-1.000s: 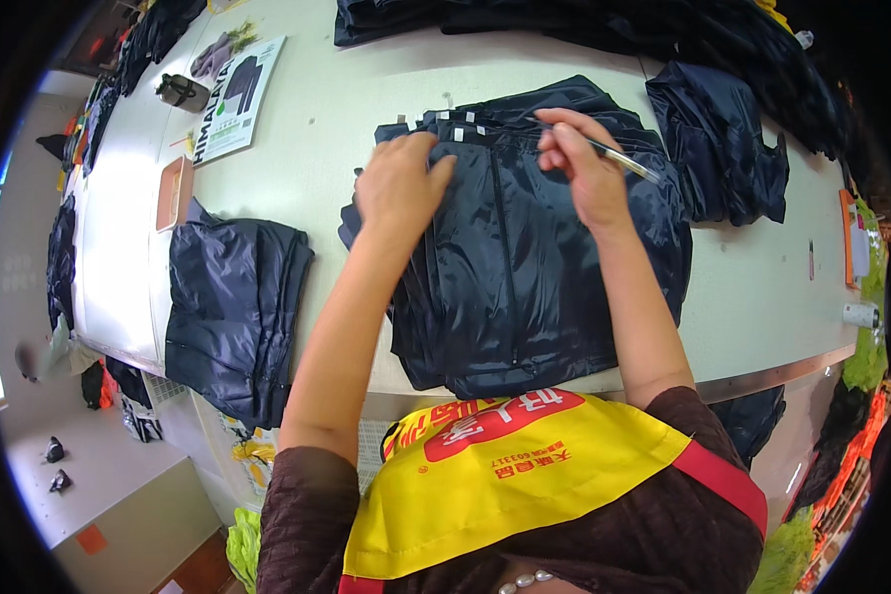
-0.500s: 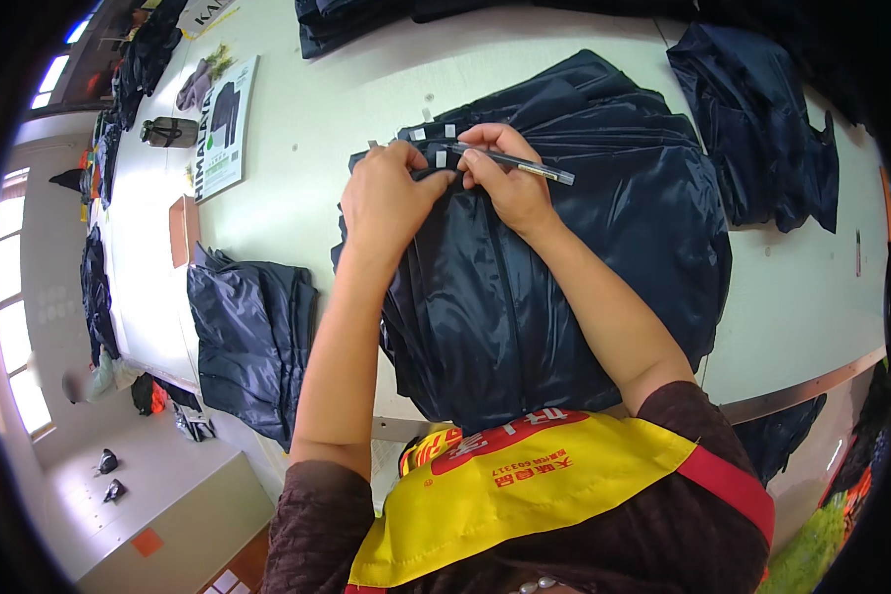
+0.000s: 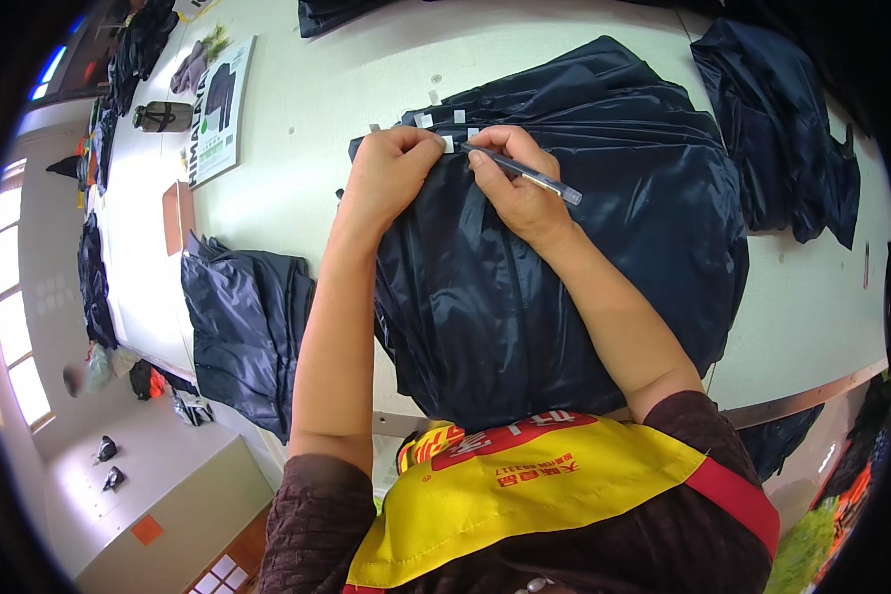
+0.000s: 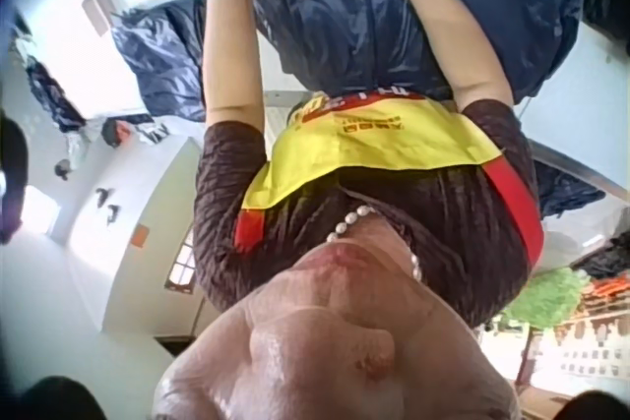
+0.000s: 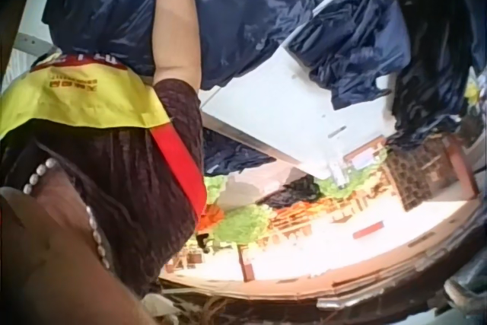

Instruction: The person folds a dark garment on a white table, stacks it with other folded items, and then uses a pen to write on small white tags attached to the garments. The person handles the garments and tags one at a time.

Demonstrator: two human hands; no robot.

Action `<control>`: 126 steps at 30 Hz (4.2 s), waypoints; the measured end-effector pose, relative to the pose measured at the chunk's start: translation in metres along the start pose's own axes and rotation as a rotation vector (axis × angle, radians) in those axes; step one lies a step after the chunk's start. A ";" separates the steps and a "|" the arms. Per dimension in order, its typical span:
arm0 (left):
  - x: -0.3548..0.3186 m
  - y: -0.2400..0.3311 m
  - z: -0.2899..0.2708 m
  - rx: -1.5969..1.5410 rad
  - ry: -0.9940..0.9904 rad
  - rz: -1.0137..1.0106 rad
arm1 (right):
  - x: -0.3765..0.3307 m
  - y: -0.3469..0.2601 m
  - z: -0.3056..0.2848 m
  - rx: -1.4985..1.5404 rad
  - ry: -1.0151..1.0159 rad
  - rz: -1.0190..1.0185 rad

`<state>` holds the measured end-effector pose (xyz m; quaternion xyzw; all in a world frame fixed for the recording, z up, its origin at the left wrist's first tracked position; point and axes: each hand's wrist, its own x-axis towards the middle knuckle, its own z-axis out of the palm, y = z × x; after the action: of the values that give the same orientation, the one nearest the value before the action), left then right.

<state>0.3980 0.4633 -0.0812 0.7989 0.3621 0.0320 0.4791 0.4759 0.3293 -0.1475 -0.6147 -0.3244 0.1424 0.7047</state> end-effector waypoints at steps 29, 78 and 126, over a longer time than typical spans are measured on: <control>-0.001 -0.010 0.005 -0.130 0.053 0.001 | 0.000 -0.001 -0.001 -0.079 -0.058 -0.015; 0.049 0.006 0.010 0.043 -0.201 0.120 | 0.009 0.014 -0.009 0.129 0.130 0.100; 0.028 0.013 0.003 0.472 0.098 0.294 | 0.029 0.015 -0.006 0.425 0.118 0.189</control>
<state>0.4268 0.4753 -0.0811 0.9298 0.2627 0.0544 0.2521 0.5043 0.3453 -0.1543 -0.4873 -0.1863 0.2367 0.8196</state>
